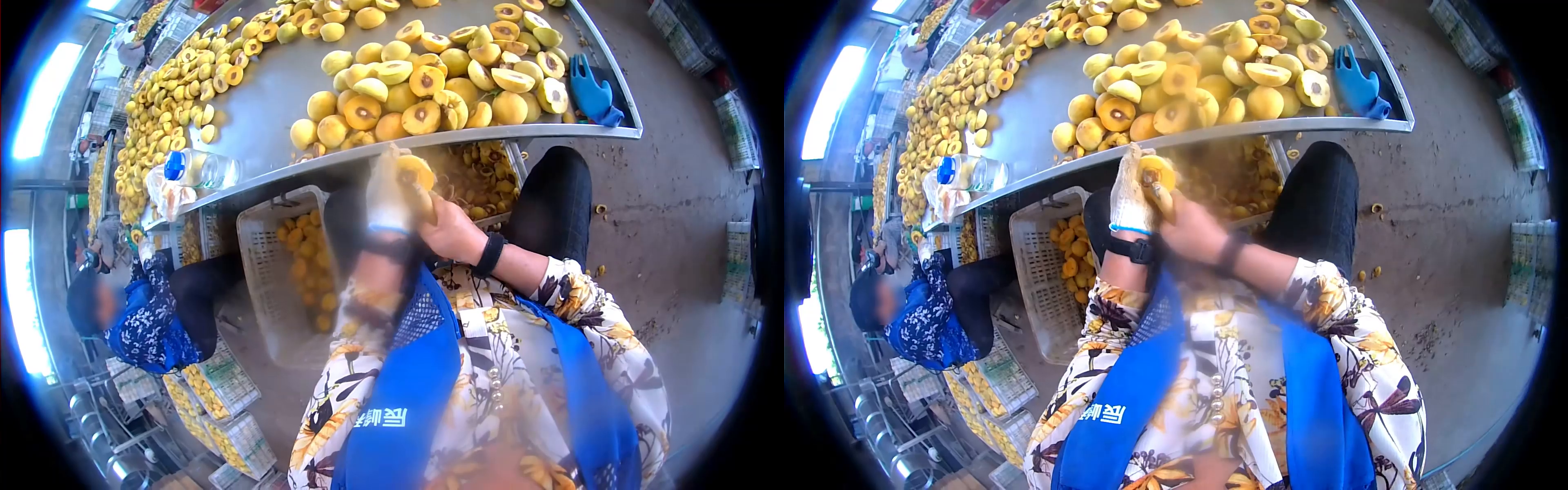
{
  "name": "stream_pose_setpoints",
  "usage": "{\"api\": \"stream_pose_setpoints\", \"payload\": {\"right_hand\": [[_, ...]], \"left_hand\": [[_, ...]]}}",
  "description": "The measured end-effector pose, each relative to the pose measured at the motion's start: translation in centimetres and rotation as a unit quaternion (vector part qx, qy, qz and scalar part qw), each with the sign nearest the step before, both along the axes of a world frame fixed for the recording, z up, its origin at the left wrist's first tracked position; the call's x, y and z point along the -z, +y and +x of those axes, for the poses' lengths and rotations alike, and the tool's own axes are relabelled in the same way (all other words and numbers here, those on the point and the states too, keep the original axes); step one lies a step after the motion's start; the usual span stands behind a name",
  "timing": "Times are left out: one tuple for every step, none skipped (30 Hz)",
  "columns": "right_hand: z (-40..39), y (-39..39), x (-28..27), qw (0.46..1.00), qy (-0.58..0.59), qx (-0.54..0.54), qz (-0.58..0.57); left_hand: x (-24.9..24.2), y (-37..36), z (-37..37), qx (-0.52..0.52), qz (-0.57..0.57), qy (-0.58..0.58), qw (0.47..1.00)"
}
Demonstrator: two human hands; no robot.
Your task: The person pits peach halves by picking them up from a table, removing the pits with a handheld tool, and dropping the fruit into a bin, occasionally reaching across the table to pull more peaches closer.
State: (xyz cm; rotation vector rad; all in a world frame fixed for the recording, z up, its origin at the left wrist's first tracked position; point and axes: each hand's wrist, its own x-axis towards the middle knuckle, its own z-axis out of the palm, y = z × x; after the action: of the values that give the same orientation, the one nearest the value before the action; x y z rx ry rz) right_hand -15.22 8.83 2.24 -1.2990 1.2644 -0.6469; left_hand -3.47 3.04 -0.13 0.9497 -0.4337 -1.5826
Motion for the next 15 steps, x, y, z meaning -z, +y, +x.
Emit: {"api": "stream_pose_setpoints", "payload": {"right_hand": [[0.1,0.0,0.0,1.000,-0.001,0.000,0.005],[0.0,0.1,0.1,1.000,-0.002,0.002,0.011],[0.0,0.3,0.5,1.000,-0.022,0.009,-0.002],[0.1,0.3,0.8,0.999,-0.041,0.015,-0.017],[0.1,0.3,0.9,0.997,-0.061,0.020,-0.031],[0.0,0.3,0.8,0.998,-0.067,0.018,-0.001],[-0.1,0.2,0.0,0.997,-0.074,0.015,0.028],[-0.1,0.2,-0.2,0.995,-0.089,0.012,0.046],[-0.1,0.2,-0.5,0.993,-0.103,0.009,0.065],[-0.2,0.3,-0.2,0.990,-0.125,0.006,0.071],[-0.2,0.5,0.0,0.986,-0.146,0.005,0.076],[-0.1,0.6,0.4,0.984,-0.158,-0.040,0.076],[-0.3,0.8,0.8,0.981,-0.164,-0.079,0.073],[-0.6,0.9,0.7,0.975,-0.174,-0.086,0.104],[-0.9,0.9,0.6,0.969,-0.183,-0.092,0.136]], "left_hand": [[-0.3,-0.2,-0.2,-0.009,0.032,-0.014,0.999],[-1.2,0.0,-0.5,-0.014,0.024,-0.048,0.998],[-2.5,0.4,-0.8,-0.019,0.016,-0.082,0.996],[-3.2,0.6,-1.0,-0.025,0.007,-0.115,0.993],[-3.0,0.6,-1.1,-0.025,0.008,-0.149,0.989],[-2.6,0.5,-1.0,-0.027,0.008,-0.182,0.983],[-2.3,0.3,-0.9,-0.029,0.007,-0.215,0.976],[-2.2,0.3,-0.8,-0.016,0.016,-0.207,0.978],[-2.1,0.2,-0.7,-0.004,0.023,-0.198,0.980],[-1.8,0.1,-0.5,0.009,0.031,-0.190,0.981],[0.5,-0.2,0.0,0.015,-0.137,-0.385,0.913],[2.7,-0.5,0.5,-0.046,-0.272,-0.565,0.778],[2.4,0.2,0.8,-0.034,-0.249,-0.565,0.786],[1.9,0.4,0.6,-0.017,-0.199,-0.489,0.849],[1.3,0.6,0.4,-0.011,-0.144,-0.408,0.902]]}}
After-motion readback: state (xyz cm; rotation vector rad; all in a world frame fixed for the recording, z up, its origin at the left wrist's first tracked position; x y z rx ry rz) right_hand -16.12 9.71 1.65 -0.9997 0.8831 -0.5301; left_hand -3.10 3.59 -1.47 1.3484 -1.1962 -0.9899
